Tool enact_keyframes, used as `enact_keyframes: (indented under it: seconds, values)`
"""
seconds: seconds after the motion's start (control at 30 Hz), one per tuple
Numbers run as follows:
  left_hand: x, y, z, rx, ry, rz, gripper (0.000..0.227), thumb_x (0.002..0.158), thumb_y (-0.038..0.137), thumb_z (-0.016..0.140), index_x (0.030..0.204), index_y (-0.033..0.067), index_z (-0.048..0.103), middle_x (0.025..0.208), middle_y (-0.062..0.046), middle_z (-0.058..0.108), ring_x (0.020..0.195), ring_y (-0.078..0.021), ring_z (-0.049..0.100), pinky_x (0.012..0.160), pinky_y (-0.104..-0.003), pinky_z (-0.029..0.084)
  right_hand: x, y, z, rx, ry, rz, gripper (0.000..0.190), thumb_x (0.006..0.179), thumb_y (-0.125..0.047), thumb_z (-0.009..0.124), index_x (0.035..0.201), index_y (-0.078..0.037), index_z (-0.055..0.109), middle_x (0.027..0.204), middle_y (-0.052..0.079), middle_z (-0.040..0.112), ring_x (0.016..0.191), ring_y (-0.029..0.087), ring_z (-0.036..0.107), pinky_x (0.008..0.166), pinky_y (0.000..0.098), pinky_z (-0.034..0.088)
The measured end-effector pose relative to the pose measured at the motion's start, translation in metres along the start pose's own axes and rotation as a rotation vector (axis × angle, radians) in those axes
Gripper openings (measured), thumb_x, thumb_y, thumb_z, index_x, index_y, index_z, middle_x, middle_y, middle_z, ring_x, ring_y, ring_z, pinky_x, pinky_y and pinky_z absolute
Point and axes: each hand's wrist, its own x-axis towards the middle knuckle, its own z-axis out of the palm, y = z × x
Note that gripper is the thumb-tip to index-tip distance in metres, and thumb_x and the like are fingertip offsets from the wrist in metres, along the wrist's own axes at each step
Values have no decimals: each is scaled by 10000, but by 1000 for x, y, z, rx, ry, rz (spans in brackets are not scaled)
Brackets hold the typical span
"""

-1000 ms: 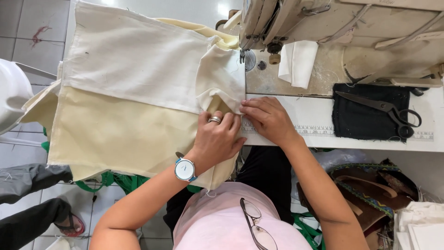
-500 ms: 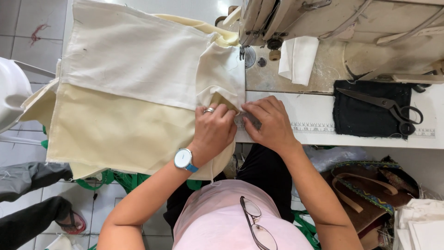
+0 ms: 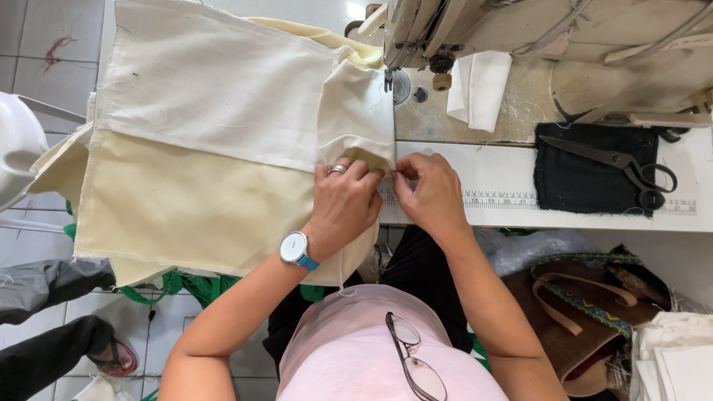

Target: The person sews a white fabric panel onto a beige tote bag using a sewing machine. They guide the fabric through the machine, trim excess thread with scissors, and fold the fabric edges. The person repeats this process for multiple tote bags, stacking the finished items on the floor.

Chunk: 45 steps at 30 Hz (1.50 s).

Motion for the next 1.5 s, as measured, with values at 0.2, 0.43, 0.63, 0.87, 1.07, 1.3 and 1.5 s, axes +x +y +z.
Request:
enact_keyframes:
  seconds: [0.2, 0.43, 0.63, 0.87, 1.07, 1.3, 1.5]
  values:
    - [-6, 13, -1, 82, 20, 89, 286, 815, 285, 582, 1042, 163, 705, 900, -23, 564, 880, -239, 587, 799, -425, 381, -3, 0, 4, 48, 30, 0, 33, 897, -127, 737, 892, -99, 753, 730, 66, 687, 793, 234, 634, 726, 364, 547]
    - [-8, 24, -9, 174, 28, 248, 427, 805, 282, 484, 1038, -8, 692, 999, -141, 549, 1016, -339, 563, 876, -474, 383, -4, 1, -3, 127, -12, -86, 102, 917, -89, 703, 976, -123, 778, 799, 81, 718, 856, 275, 653, 779, 412, 555]
    - [-12, 23, -4, 181, 32, 253, 462, 793, 267, 436, 1042, -39, 678, 1043, -173, 543, 1056, -366, 555, 896, -493, 382, -9, 5, -11, -88, 22, -363, 256, 927, -17, 633, 1115, -87, 792, 1123, 118, 746, 1069, 319, 644, 860, 410, 492]
    - [-8, 19, -16, 112, 32, 276, 439, 772, 276, 459, 987, -36, 679, 1018, -167, 532, 1033, -362, 552, 900, -498, 377, -7, 20, 11, -136, 124, -579, 266, 920, -54, 618, 1127, -110, 775, 1261, 64, 731, 1224, 324, 635, 941, 425, 497]
    - [20, 1, -8, -109, 62, 293, 241, 753, 312, 529, 777, 102, 645, 809, -72, 530, 834, -286, 599, 862, -490, 390, -5, 31, 22, -109, 85, -590, 213, 947, -167, 606, 1077, -110, 765, 1264, 50, 739, 1281, 283, 640, 1115, 449, 447]
    - [64, -48, 3, -249, -63, 426, 455, 961, 483, 548, 1187, 109, 673, 1233, -156, 651, 1216, -375, 629, 956, -505, 487, -4, 29, 15, -102, 13, -550, 170, 887, -73, 621, 966, -95, 770, 1084, 89, 751, 1121, 298, 696, 1124, 497, 438]
    - [58, -66, 3, -297, -140, 392, 495, 984, 551, 531, 1193, 130, 688, 1242, -156, 675, 1196, -347, 640, 920, -466, 468, -1, 29, 9, -73, -3, -569, 290, 892, -63, 593, 1121, -120, 762, 1291, 59, 732, 1260, 248, 660, 1138, 451, 408]
